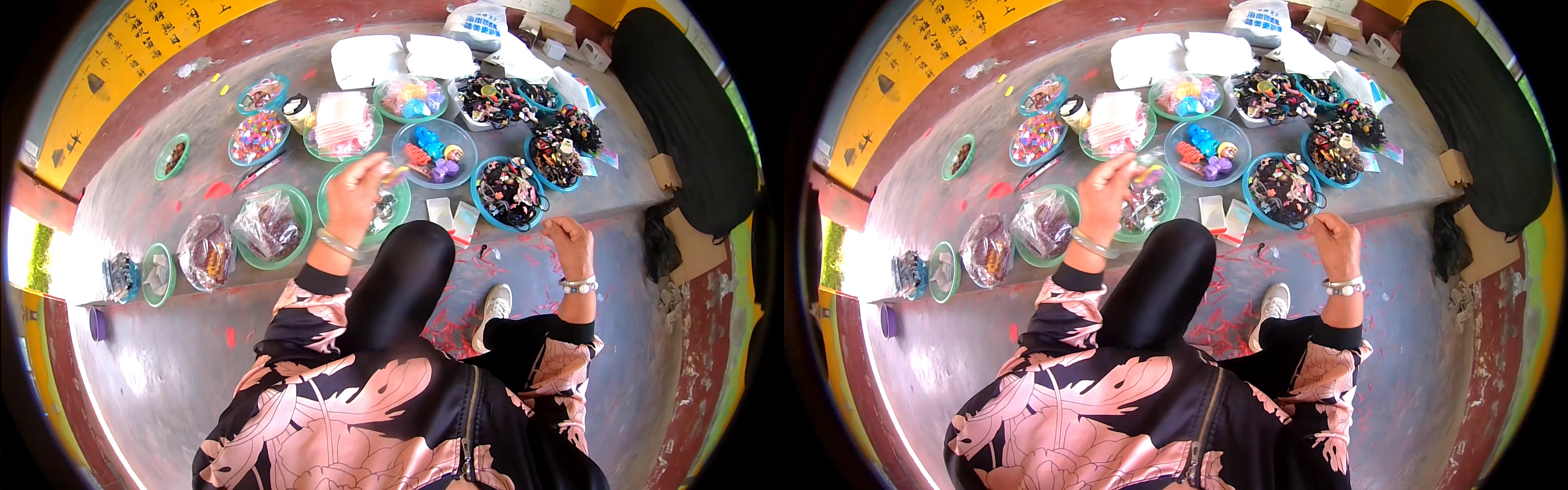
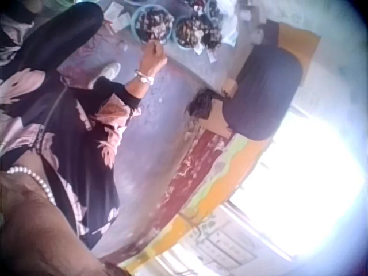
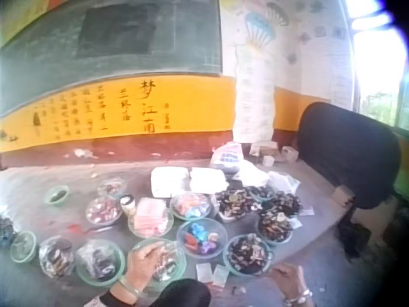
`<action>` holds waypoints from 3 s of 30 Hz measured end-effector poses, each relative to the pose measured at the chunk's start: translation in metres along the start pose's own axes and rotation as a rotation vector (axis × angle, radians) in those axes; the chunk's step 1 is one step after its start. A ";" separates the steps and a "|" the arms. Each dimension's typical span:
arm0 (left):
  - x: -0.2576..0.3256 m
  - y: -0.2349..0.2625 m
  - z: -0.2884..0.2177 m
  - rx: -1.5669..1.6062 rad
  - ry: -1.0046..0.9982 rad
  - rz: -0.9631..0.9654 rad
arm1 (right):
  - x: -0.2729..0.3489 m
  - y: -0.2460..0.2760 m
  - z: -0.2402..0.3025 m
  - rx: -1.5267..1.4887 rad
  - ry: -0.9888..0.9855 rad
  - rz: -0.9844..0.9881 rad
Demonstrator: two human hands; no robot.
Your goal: The person sits on the floor and sorts through various hair accessories, including hair ties and clips, from several bowls. They pick up items, separate them, and place them into small plastic bags or back into the bowls.
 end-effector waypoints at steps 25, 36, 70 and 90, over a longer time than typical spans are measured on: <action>-0.051 0.039 0.219 0.037 0.428 -0.243 | -0.009 -0.067 0.012 0.259 0.132 0.218; -0.008 0.044 0.248 -0.224 0.384 -0.155 | 0.000 -0.074 0.031 0.163 0.223 0.272; 0.046 -0.141 0.264 -0.772 0.747 0.023 | 0.084 -0.169 0.020 0.700 0.421 1.111; 0.025 -0.148 0.295 -0.525 0.645 -0.037 | 0.071 -0.162 0.023 0.668 0.366 1.082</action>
Point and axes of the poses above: each hand's wrist, its own x-axis away from the middle knuckle, its own y-axis out of the back of the hand, z = x × y, the point moved 5 cm from there along -x, towards the middle knuckle, and after that the axes turned 1 degree about y, right-handed, at the moved point
